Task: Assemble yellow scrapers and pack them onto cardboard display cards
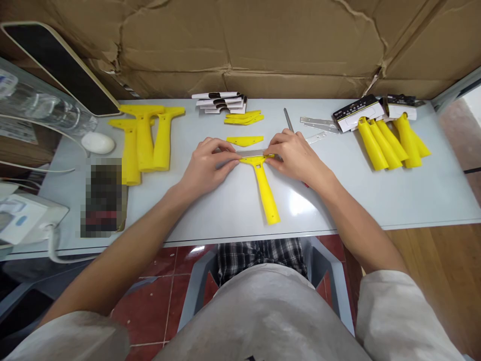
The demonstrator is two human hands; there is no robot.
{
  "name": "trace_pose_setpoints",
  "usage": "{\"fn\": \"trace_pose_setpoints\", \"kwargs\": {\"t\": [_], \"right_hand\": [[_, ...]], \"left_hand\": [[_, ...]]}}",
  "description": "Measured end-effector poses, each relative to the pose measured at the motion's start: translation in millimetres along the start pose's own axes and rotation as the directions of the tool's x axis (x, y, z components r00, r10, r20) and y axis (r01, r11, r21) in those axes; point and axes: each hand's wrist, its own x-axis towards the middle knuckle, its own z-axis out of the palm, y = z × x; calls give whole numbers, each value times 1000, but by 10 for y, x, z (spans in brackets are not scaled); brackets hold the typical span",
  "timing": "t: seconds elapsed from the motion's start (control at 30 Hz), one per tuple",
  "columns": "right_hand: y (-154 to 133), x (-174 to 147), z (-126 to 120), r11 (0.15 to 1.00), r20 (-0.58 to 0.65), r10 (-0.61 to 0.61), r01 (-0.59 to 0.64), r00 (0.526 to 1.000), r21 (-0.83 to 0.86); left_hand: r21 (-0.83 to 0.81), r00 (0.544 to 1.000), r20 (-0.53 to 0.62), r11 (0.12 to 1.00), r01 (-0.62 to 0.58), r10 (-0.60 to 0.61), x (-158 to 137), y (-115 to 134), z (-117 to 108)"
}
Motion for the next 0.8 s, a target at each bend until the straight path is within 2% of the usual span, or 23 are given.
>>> {"fn": "trace_pose_setpoints", "kwargs": {"t": [0.43, 0.7, 0.8], "right_hand": [[-43, -26, -92, 1000, -54, 24, -24, 998, -6], [-28, -16, -89, 999, -41, 20, -21, 999, -40], [-47, -26, -140, 992, -37, 82, -85, 996, -97]], "left_hand": [[-21, 1000, -25, 1000, -8, 8, 5, 13, -13], [7, 998, -52, 1000, -18, 18, 2, -14, -6], [2, 998, -63, 1000, -15, 15, 6, -36, -7]]}}
